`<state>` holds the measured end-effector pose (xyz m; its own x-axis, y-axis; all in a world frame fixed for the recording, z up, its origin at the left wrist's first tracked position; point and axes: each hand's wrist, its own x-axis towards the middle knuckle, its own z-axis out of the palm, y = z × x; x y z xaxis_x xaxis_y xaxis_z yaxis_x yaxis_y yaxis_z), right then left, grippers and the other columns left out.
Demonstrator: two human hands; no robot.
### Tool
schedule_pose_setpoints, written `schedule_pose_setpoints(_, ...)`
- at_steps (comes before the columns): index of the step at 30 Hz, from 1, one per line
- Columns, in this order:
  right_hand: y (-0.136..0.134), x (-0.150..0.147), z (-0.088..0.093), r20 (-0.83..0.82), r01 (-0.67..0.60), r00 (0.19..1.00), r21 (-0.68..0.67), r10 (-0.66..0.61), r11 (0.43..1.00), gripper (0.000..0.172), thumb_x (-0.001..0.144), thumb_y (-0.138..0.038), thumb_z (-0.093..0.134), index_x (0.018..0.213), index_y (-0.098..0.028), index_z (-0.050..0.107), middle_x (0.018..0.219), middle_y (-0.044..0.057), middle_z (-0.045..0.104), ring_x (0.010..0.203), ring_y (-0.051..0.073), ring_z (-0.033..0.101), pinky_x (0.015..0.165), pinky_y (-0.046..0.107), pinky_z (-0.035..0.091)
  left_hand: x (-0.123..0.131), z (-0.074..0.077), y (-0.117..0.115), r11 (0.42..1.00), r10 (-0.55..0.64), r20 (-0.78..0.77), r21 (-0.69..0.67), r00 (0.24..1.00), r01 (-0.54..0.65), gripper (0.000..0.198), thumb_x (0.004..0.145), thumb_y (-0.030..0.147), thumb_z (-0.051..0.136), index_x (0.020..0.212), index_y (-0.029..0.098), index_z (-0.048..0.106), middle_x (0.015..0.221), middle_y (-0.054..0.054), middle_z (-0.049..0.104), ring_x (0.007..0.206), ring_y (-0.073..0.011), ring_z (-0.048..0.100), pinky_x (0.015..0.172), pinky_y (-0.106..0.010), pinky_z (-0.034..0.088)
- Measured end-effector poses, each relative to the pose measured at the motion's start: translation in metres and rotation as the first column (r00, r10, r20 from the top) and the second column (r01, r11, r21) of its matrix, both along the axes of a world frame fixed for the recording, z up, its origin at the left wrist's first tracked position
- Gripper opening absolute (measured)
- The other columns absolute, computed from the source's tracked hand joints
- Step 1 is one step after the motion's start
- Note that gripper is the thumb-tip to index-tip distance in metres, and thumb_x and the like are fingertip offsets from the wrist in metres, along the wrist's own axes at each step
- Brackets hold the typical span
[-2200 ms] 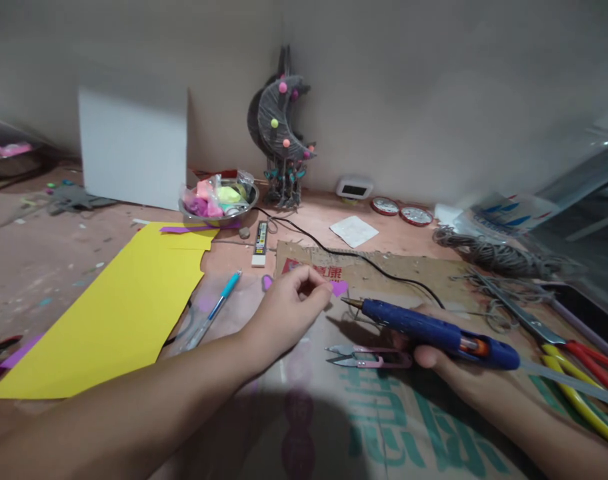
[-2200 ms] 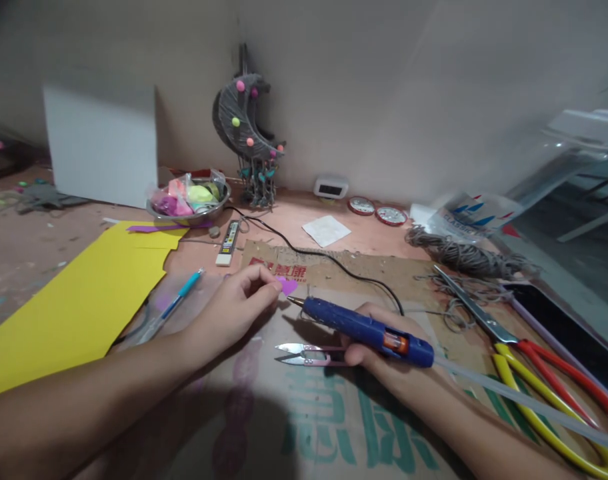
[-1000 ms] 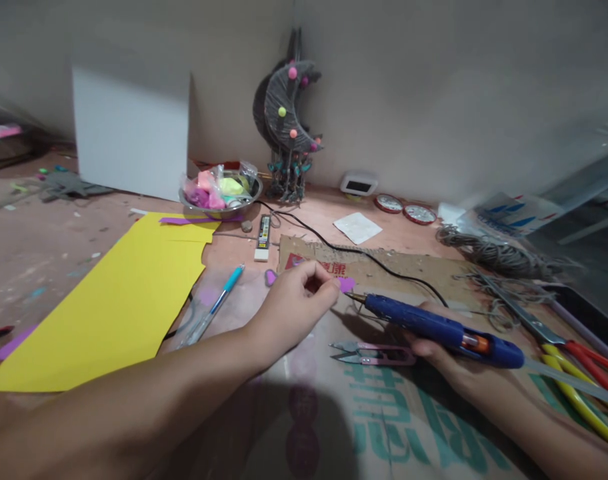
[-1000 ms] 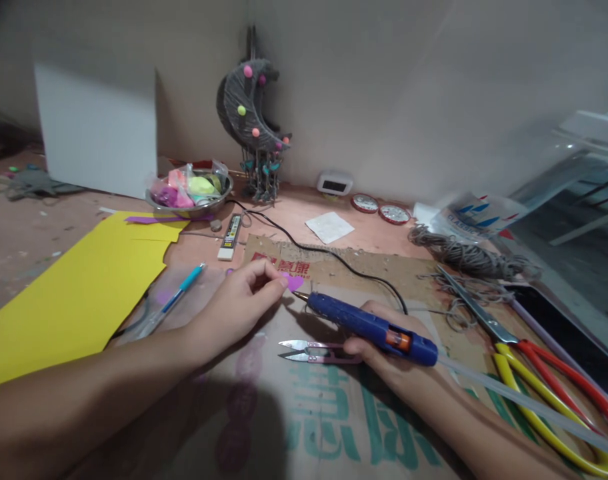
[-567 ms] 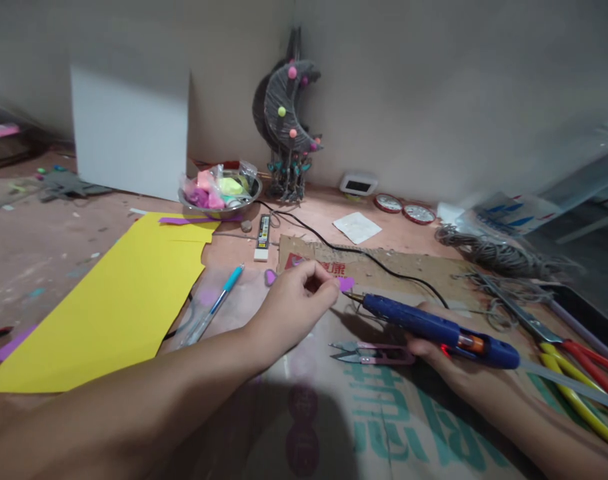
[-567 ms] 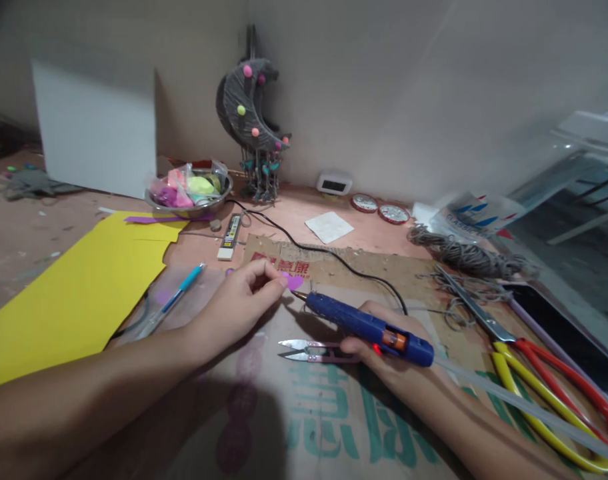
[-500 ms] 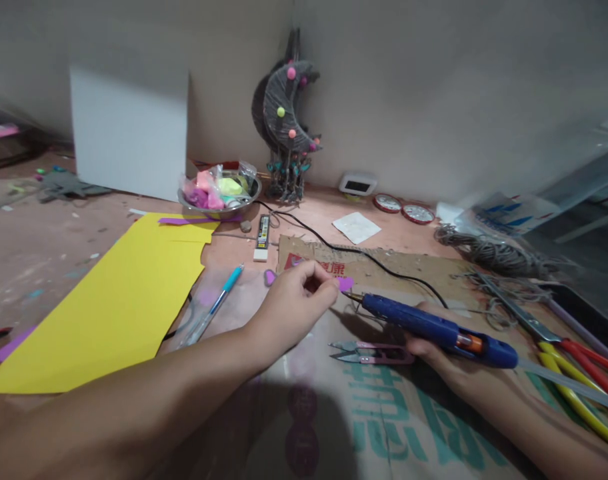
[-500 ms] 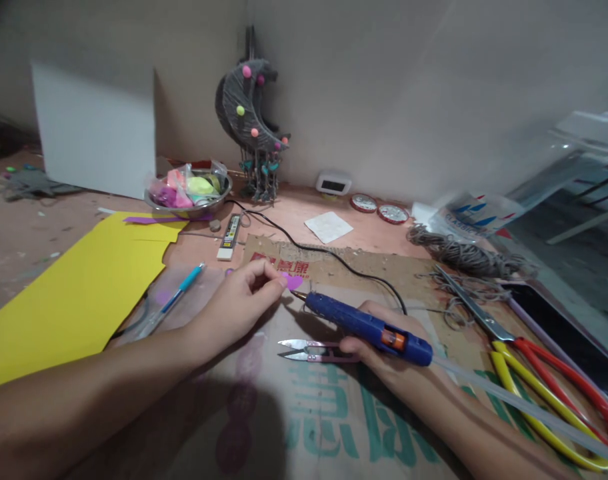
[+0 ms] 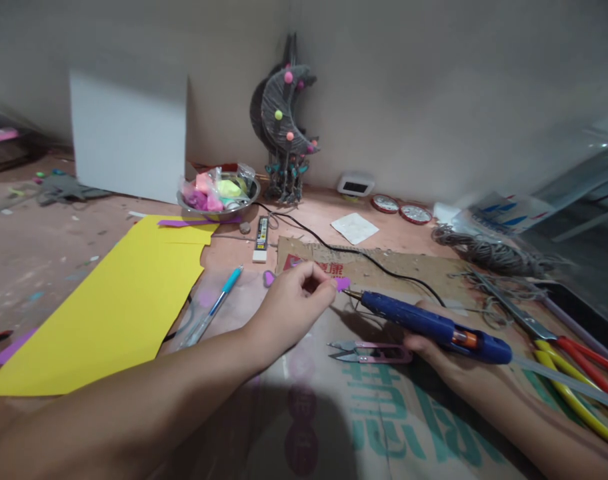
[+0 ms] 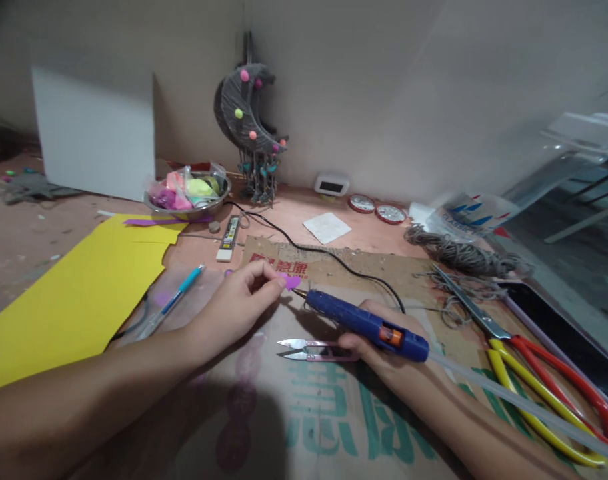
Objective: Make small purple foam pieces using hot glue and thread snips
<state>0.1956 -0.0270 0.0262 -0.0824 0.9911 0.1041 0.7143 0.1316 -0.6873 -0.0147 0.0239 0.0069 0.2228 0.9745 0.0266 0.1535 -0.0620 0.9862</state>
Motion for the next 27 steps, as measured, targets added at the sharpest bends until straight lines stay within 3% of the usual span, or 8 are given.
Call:
schedule_pose_setpoints(11, 0.003, 0.008, -0.009, -0.008, 0.014, 1.000, 0.020, -0.014, 1.000, 0.032, 0.074, -0.051, 0.056, 0.060, -0.023, 0.050, 0.053, -0.003, 0.050, 0.048, 0.015, 0.051, 0.047, 0.027, 0.038, 0.000, 0.000, 0.000, 1.000, -0.003, 0.016, 0.005, 1.000, 0.003, 0.016, 0.078, 0.029, 0.052, 0.068, 0.017, 0.051, 0.064, 0.002, 0.054, 0.062, -0.0107, 0.049, 0.058, -0.023, 0.037)
schedule_pose_setpoints(18, 0.008, 0.017, -0.013, 0.028, -0.035, 0.999, -0.019, 0.035, 0.999, 0.025, 0.074, -0.049, 0.056, 0.064, -0.026, 0.054, 0.055, -0.001, 0.060, 0.049, 0.019, 0.059, 0.043, 0.029, 0.046, 0.001, 0.001, 0.000, 1.000, 0.002, 0.014, -0.011, 1.000, -0.002, 0.018, 0.077, 0.032, 0.053, 0.068, 0.017, 0.051, 0.064, 0.003, 0.053, 0.061, -0.0107, 0.048, 0.057, -0.022, 0.036)
schedule_pose_setpoints(23, 0.009, 0.013, -0.007, 0.047, 0.015, 0.999, -0.001, -0.015, 1.000, 0.022, 0.075, -0.048, 0.055, 0.066, -0.027, 0.054, 0.056, 0.001, 0.061, 0.051, 0.022, 0.059, 0.045, 0.032, 0.048, 0.000, 0.000, -0.001, 1.000, -0.003, 0.012, -0.012, 1.000, 0.003, 0.013, 0.078, 0.027, 0.051, 0.069, 0.017, 0.052, 0.063, 0.003, 0.053, 0.061, -0.0105, 0.048, 0.057, -0.022, 0.036)
schedule_pose_setpoints(27, 0.010, 0.014, 0.005, 0.089, 0.042, 0.995, 0.004, -0.042, 0.999, 0.030, 0.081, -0.048, 0.047, 0.062, -0.026, 0.053, 0.061, 0.002, 0.061, 0.054, 0.020, 0.058, 0.052, 0.032, 0.050, 0.001, -0.001, 0.000, 1.000, -0.009, 0.028, -0.023, 1.000, 0.009, 0.013, 0.078, 0.026, 0.051, 0.069, 0.017, 0.051, 0.063, 0.003, 0.054, 0.062, -0.0109, 0.050, 0.059, -0.022, 0.037)
